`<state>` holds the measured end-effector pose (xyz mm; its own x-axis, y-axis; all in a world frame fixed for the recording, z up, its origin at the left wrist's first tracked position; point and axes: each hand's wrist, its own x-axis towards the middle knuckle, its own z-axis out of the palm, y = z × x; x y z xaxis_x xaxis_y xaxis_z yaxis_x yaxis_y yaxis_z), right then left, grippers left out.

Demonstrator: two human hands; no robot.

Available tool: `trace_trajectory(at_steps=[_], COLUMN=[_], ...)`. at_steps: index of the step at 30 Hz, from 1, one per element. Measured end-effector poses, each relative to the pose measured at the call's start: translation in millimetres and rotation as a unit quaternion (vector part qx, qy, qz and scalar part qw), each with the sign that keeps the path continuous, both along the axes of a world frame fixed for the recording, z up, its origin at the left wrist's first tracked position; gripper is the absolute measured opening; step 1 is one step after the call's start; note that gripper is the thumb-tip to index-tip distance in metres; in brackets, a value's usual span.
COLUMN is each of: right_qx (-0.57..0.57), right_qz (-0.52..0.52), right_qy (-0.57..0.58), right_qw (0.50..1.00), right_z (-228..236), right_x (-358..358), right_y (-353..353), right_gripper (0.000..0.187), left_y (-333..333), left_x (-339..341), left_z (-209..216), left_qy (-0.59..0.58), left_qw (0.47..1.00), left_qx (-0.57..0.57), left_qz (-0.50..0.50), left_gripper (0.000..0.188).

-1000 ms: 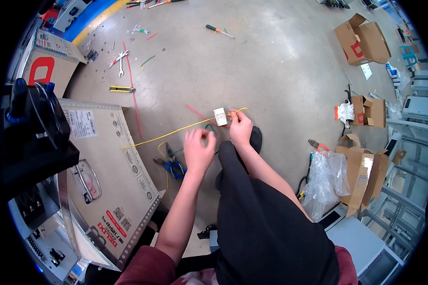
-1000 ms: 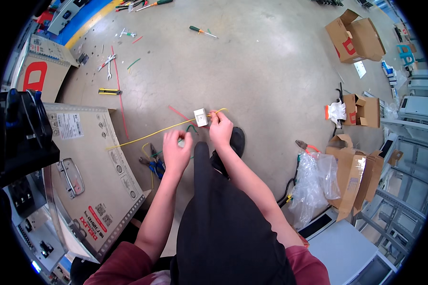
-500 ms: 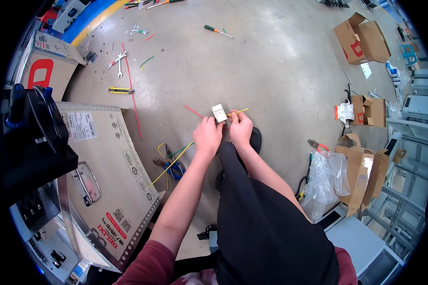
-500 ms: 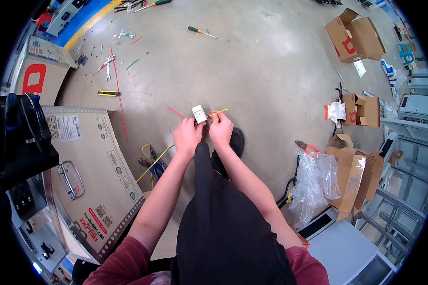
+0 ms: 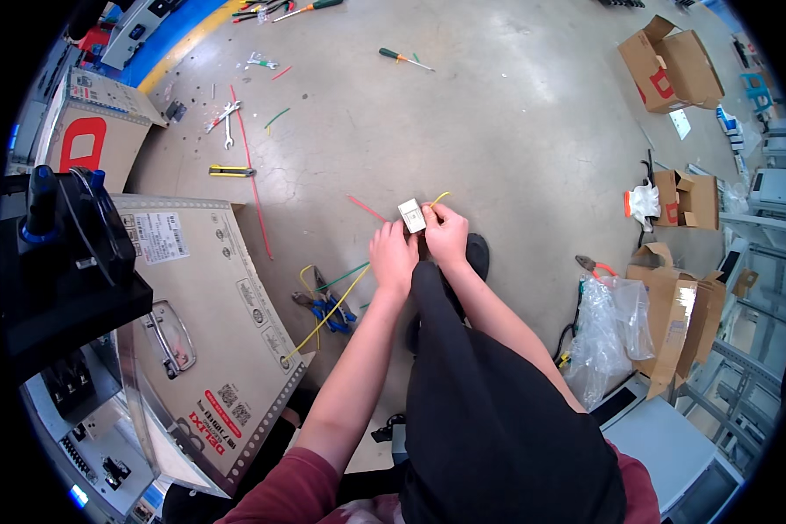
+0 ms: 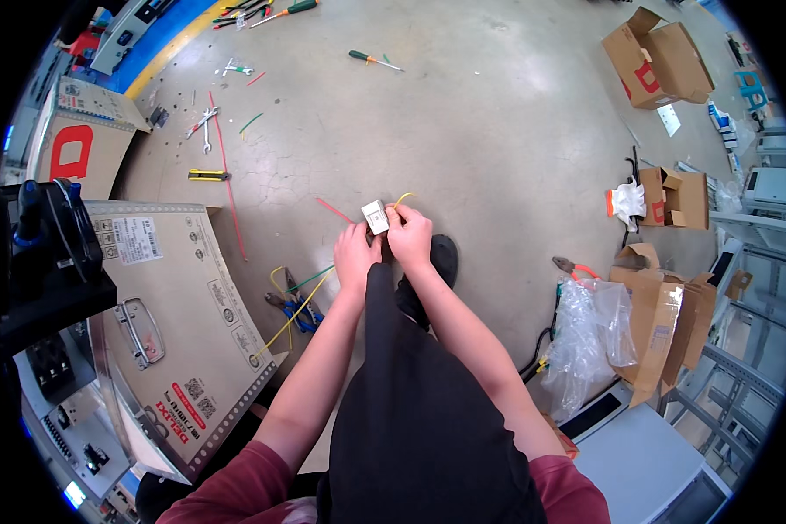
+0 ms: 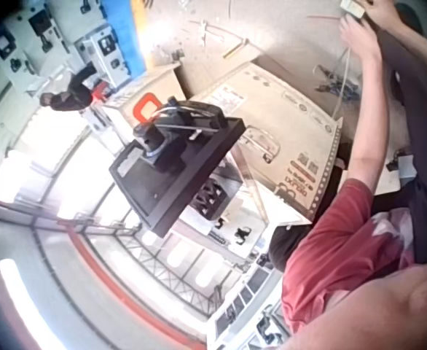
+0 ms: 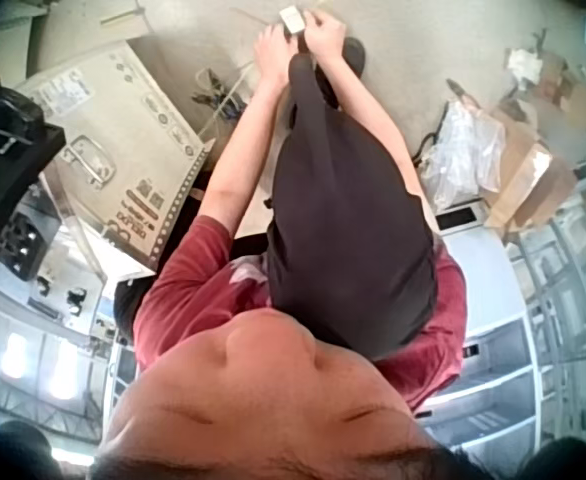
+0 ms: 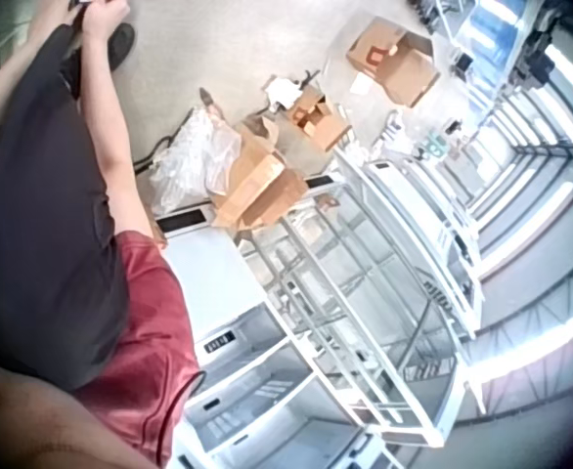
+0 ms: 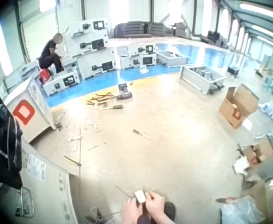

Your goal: The person sits on the floor and threads yellow and green wires through a white electrical component. They then insert the wires into a metal electrical enclosure and use wire cutters to trim the excess wire.

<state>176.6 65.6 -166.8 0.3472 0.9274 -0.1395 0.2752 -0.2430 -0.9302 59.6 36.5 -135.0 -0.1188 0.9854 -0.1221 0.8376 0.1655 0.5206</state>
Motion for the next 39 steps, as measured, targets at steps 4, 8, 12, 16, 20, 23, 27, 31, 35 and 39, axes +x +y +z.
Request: trace_trajectory(at_steps=[4, 8, 12, 16, 20, 23, 27, 31, 35, 39], right_qx=[0.027, -0.009, 0.033, 0.010, 0.025, 0.030, 0.026, -0.004, -0.003, -0.018], right_qz=[0.035, 0.056, 0.029, 0.007, -0.006, -0.023, -0.034, -0.022, -0.009, 0.028], right_qy=[0.004, 0.034, 0.031, 0.027, 0.005, 0.013, 0.074, 0.119, 0.133, 0.119], right_qw=[0.999, 0.998, 0.999, 1.000, 1.000, 0.999, 0.996, 0.993, 0.991, 0.992], right_z=[0, -3, 3, 2, 2, -6, -13, -7, -4, -1], right_x=[3, 11, 5, 4, 2, 4, 6, 3, 7, 11], right_y=[1, 1, 0, 1, 1, -1, 3, 3, 1, -5], right_gripper=[0.022, 0.029, 0.032, 0.033, 0.033, 0.034, 0.037, 0.038, 0.037, 0.039], left_y=[3, 4, 6, 8, 11, 17, 25, 27, 29, 30], left_x=[-4, -4, -5, -3, -1, 2, 0, 2, 3, 4], left_z=[-3, 4, 7, 10, 13, 17, 26, 27, 25, 26], left_qy=[-0.027, -0.045, -0.050, -0.051, -0.067, -0.086, -0.097, -0.039, -0.018, -0.017], left_qw=[1.000, 0.999, 0.999, 0.998, 0.997, 0.996, 0.993, 0.998, 0.999, 0.998], left_qx=[-0.006, -0.003, -0.012, -0.036, -0.024, 0.001, -0.064, -0.045, -0.038, -0.049], left_qz=[0.005, 0.003, -0.003, -0.011, 0.018, 0.035, -0.001, -0.017, -0.031, -0.038], left_gripper=[0.026, 0.023, 0.020, 0.022, 0.044, 0.065, 0.071, 0.069, 0.070, 0.068])
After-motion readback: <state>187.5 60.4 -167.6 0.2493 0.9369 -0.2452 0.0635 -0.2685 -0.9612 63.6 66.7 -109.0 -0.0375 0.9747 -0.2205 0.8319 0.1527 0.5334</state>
